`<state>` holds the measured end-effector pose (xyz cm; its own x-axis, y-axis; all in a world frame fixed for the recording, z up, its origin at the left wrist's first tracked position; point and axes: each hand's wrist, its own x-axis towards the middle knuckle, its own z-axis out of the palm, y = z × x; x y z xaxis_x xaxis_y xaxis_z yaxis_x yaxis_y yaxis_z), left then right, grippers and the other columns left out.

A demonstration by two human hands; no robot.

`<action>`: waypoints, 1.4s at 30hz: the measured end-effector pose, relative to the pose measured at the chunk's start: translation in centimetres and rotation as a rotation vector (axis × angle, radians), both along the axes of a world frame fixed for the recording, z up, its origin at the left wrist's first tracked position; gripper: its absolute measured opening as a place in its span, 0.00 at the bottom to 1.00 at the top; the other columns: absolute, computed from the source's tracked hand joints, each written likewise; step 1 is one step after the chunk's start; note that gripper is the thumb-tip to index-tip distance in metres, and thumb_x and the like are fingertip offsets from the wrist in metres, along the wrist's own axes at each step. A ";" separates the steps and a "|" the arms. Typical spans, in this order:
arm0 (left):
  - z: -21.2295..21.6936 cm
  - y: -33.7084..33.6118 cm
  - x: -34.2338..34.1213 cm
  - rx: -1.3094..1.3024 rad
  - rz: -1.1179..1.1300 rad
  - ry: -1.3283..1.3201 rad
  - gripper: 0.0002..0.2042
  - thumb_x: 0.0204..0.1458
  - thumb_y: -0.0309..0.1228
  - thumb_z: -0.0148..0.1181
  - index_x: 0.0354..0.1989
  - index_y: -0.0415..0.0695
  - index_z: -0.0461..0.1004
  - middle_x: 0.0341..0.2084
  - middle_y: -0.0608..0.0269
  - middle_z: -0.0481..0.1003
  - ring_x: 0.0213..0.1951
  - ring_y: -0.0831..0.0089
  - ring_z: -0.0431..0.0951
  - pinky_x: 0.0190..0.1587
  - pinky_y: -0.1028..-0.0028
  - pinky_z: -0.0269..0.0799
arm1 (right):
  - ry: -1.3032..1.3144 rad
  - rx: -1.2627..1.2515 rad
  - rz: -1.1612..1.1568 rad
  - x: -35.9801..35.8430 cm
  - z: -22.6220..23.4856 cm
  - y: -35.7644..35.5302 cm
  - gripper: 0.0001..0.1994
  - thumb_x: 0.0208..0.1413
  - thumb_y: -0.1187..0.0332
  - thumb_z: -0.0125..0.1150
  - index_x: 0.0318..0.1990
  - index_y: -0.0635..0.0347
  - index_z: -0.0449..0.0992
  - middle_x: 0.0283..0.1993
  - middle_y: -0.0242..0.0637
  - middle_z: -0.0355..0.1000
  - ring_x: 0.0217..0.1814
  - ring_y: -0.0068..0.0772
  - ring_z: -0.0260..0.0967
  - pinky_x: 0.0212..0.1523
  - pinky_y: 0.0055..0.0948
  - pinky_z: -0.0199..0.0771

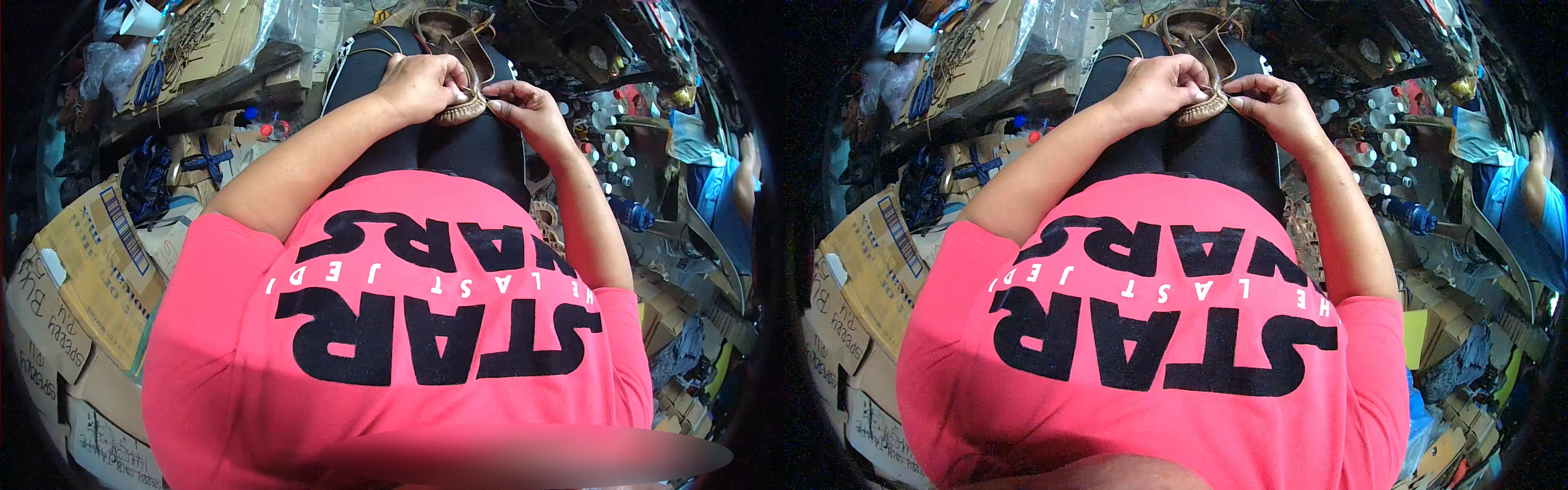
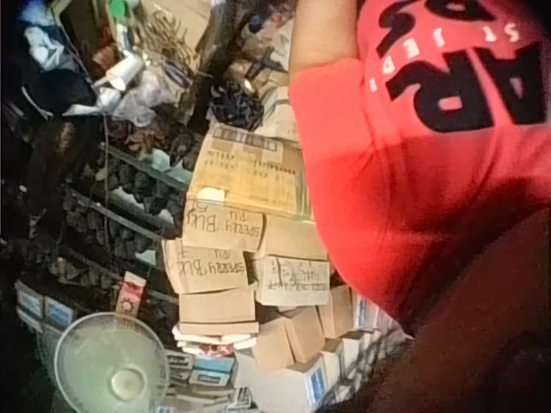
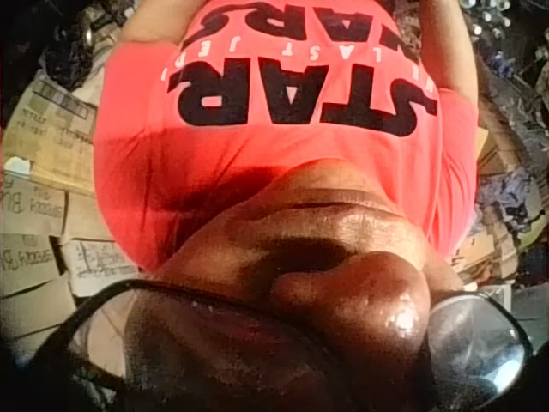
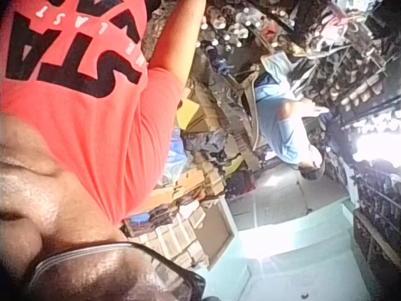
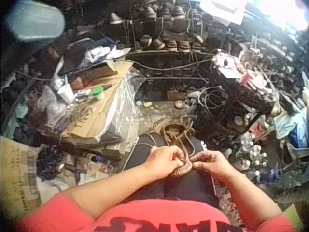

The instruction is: Stitching or sewing a leather shoe component by hand using a needle and thread.

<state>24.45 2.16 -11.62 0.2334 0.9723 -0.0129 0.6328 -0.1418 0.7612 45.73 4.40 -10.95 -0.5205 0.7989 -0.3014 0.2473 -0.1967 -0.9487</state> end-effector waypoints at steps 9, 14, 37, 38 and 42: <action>2.7 1.5 0.1 0.400 -0.300 0.394 0.04 0.43 0.32 0.60 0.28 0.52 0.78 0.24 0.69 0.76 0.37 0.66 0.74 0.39 0.62 0.65 | -0.136 0.185 0.121 -0.2 1.0 1.0 0.04 0.49 0.75 0.63 0.33 0.64 0.77 0.31 0.27 0.72 0.35 0.15 0.67 0.38 0.17 0.68; 2.4 0.4 -2.0 0.421 -0.245 0.391 0.03 0.46 0.31 0.58 0.30 0.50 0.75 0.25 0.66 0.75 0.36 0.64 0.73 0.38 0.62 0.64 | 0.011 0.021 -0.042 2.7 -0.5 1.1 0.07 0.48 0.72 0.65 0.33 0.63 0.75 0.29 0.26 0.72 0.33 0.15 0.65 0.41 0.19 0.66; 2.1 1.0 -0.9 0.224 -0.453 0.390 0.05 0.53 0.33 0.50 0.35 0.49 0.71 0.23 0.57 0.74 0.34 0.58 0.75 0.39 0.61 0.64 | -0.775 1.072 0.424 -0.1 4.2 0.2 0.04 0.51 0.66 0.52 0.33 0.50 0.72 0.31 0.34 0.73 0.39 0.40 0.71 0.43 0.38 0.61; 2.3 1.2 -0.8 0.229 -0.458 0.388 0.05 0.53 0.33 0.50 0.35 0.49 0.71 0.23 0.57 0.74 0.34 0.58 0.75 0.39 0.61 0.64 | -0.816 1.046 0.456 -0.7 3.9 0.0 0.05 0.51 0.66 0.52 0.34 0.50 0.72 0.30 0.35 0.73 0.38 0.40 0.71 0.44 0.39 0.61; 2.7 1.2 -1.8 0.241 -0.516 0.350 0.04 0.51 0.30 0.50 0.32 0.48 0.71 0.23 0.57 0.73 0.34 0.58 0.74 0.38 0.61 0.64 | -0.812 1.045 0.505 -0.7 3.9 0.3 0.03 0.51 0.68 0.50 0.33 0.51 0.70 0.27 0.35 0.72 0.37 0.40 0.71 0.42 0.39 0.61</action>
